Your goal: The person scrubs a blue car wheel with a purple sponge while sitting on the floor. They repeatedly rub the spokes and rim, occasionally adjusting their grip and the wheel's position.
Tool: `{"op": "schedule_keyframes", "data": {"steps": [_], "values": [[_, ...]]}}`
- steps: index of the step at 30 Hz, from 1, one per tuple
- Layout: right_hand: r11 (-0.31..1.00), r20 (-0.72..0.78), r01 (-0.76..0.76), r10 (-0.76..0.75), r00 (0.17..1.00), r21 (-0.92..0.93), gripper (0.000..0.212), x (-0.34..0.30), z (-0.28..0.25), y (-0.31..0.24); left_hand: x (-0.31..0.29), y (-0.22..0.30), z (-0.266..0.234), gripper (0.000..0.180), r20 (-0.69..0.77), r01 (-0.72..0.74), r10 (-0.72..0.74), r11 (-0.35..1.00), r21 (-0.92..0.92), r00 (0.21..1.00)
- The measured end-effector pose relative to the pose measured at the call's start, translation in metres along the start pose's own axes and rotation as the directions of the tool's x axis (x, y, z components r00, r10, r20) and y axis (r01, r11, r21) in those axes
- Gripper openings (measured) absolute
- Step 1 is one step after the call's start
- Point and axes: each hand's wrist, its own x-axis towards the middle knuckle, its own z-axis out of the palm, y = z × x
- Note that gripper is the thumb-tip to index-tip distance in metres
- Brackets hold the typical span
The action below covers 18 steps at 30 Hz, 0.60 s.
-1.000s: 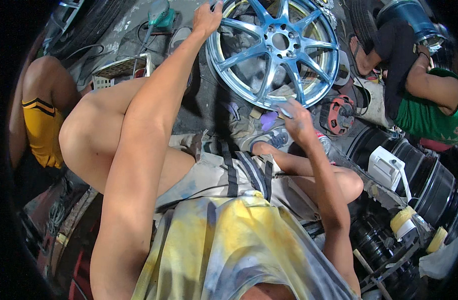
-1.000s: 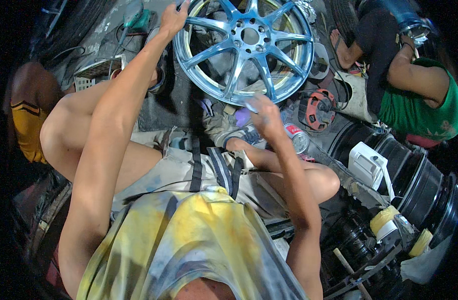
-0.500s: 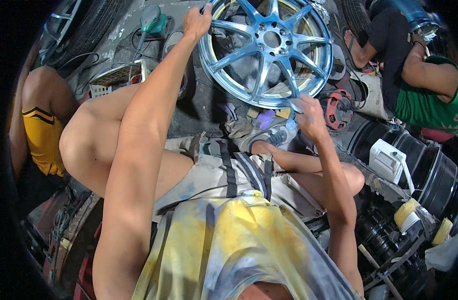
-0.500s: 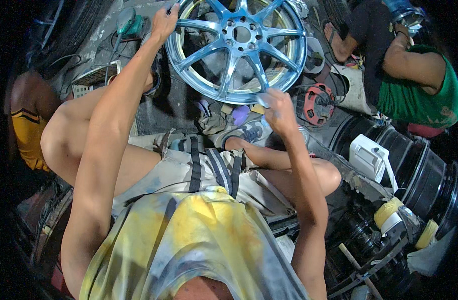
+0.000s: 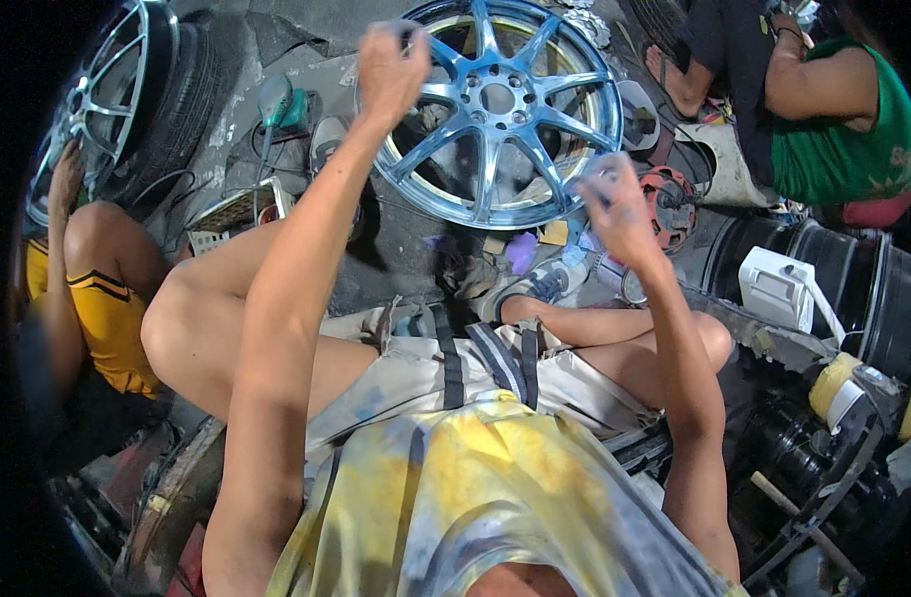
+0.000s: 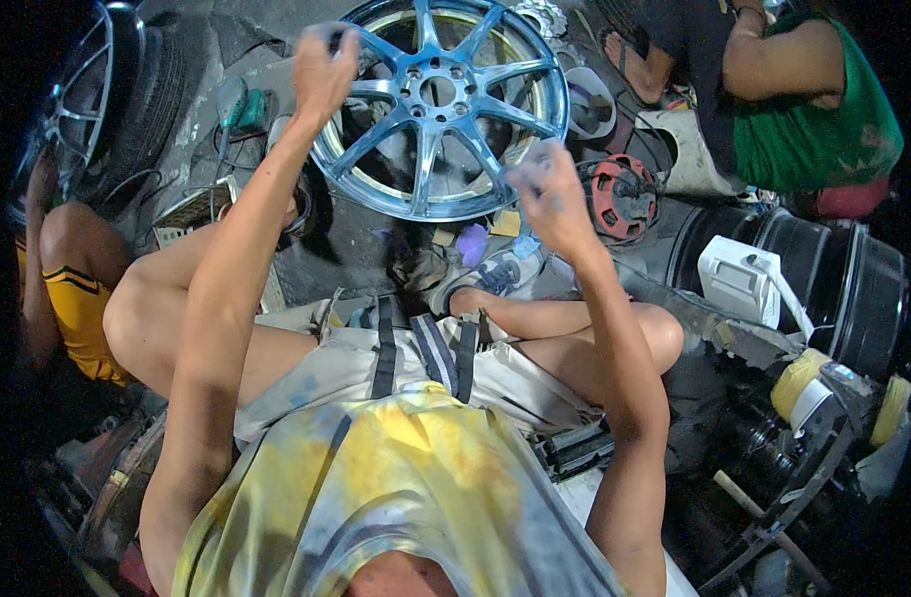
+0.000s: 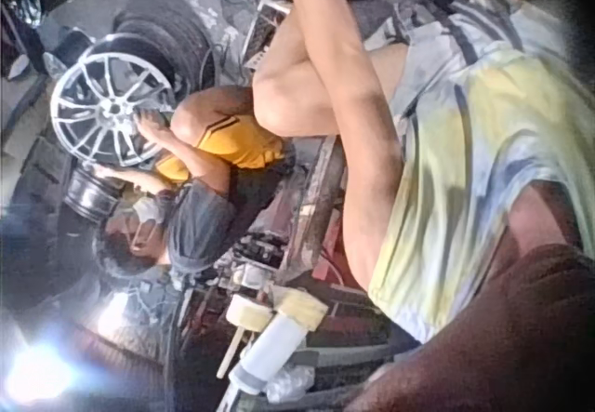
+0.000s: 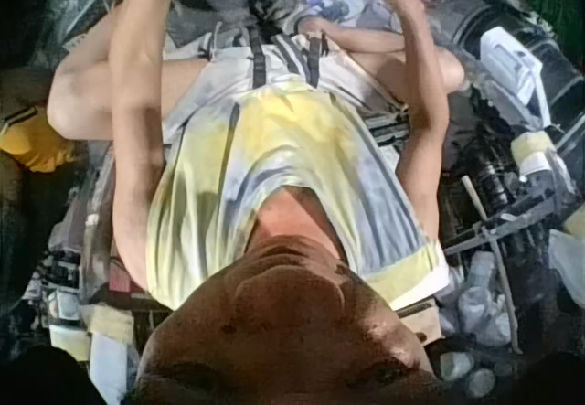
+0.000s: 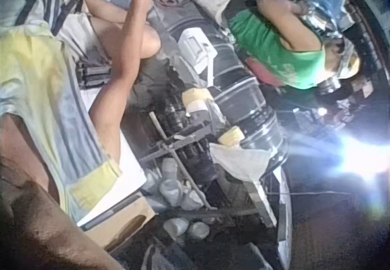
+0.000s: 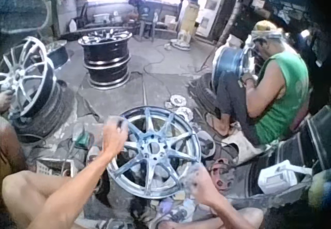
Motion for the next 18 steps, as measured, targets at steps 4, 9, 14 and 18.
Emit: {"op": "schedule_keyframes", "data": {"steps": [4, 9, 14, 18], "values": [[0.545, -0.013, -0.435, 0.634, 0.773, 0.717, 0.03, -0.003, -0.016, -0.001, -0.026, 0.117, 0.021, 0.039, 0.588, 0.111, 0.231, 0.867, -0.487, 0.775], [0.483, -0.139, -0.193, 0.569, 0.81, 0.854, 0.036, -0.006, -0.028, 0.0, -0.078, 0.217, 0.028, 0.039, 0.77, 0.642, 0.103, 0.49, -0.59, 0.629], [0.791, -0.168, -0.346, 0.483, 0.86, 0.504, 0.032, -0.028, -0.051, 0.0, -0.089, 0.185, 0.017, 0.026, 0.513, -0.121, 0.269, 0.946, -0.302, 0.815], [0.871, -0.216, -0.356, 0.44, 0.871, 0.34, 0.026, -0.06, -0.097, 0.006, -0.14, 0.137, 0.011, 0.019, 0.741, -0.488, 0.35, 0.872, -0.034, 0.574]]}}
